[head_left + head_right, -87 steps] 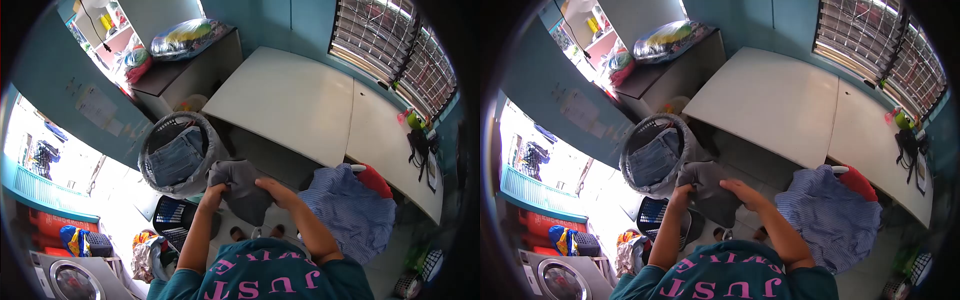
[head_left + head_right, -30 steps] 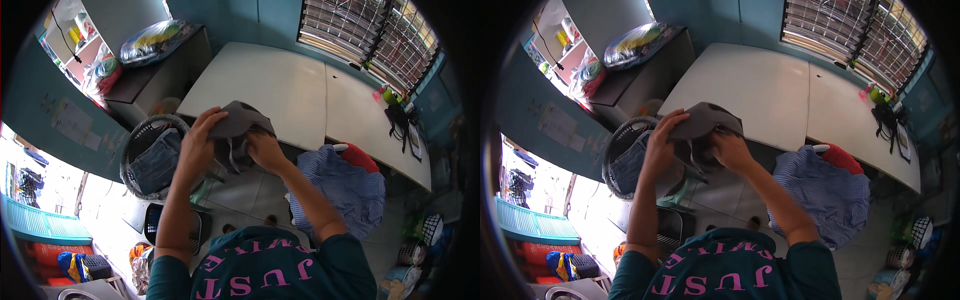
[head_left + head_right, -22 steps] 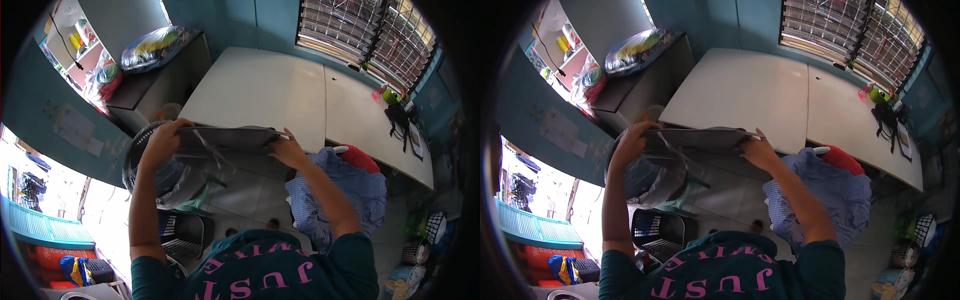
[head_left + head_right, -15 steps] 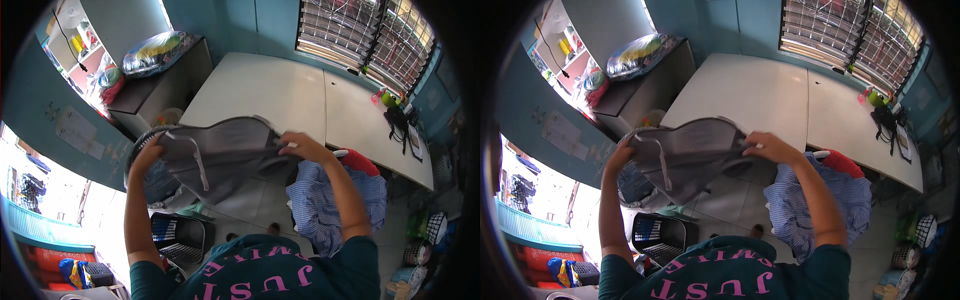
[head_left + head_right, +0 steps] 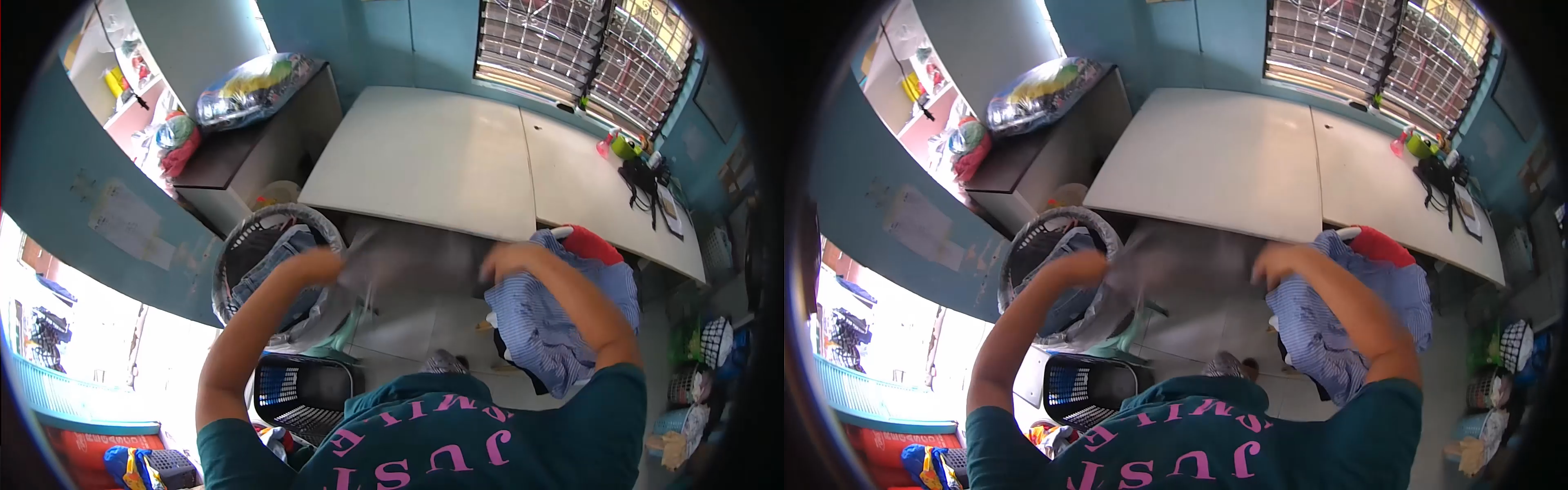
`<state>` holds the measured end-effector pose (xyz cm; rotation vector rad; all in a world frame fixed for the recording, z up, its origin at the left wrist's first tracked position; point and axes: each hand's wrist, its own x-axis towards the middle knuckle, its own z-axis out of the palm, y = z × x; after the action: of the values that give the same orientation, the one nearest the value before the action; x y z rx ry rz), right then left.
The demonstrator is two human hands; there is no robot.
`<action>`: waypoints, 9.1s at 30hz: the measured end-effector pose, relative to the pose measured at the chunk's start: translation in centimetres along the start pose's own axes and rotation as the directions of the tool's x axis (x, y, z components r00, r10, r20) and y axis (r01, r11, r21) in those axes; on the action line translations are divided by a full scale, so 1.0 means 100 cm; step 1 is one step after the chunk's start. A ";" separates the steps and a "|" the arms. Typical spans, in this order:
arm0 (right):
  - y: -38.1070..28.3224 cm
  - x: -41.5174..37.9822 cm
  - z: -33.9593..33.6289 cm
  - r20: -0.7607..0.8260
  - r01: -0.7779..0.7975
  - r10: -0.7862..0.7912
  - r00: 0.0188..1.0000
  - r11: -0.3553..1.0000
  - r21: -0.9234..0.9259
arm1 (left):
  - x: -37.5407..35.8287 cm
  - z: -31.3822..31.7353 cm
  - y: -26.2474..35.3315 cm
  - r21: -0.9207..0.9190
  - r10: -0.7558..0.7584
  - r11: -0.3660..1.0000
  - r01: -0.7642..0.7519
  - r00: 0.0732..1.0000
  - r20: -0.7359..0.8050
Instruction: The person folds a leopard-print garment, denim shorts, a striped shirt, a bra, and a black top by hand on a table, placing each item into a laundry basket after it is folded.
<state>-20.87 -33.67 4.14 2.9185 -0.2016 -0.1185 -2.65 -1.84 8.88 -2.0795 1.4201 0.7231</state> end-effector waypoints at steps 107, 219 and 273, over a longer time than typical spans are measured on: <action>-0.375 0.299 -0.006 0.059 0.168 -0.506 0.860 0.392 0.905 | 0.000 0.188 -0.213 -0.913 -0.920 0.386 0.135 -0.017 -0.391; 0.246 0.251 -0.473 -0.991 -0.284 -0.063 0.116 0.954 -0.094 | 0.013 -0.533 -0.209 0.110 -0.013 0.956 -0.273 -0.416 -0.909; 0.102 0.440 -0.101 -0.299 0.242 0.129 0.946 0.334 0.911 | 0.471 -0.379 -0.351 0.250 -0.780 -0.592 -0.766 0.467 -0.418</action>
<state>22.23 -47.81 13.37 4.0604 -0.1205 0.7659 50.23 -47.54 8.43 0.4032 -0.1486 -0.3308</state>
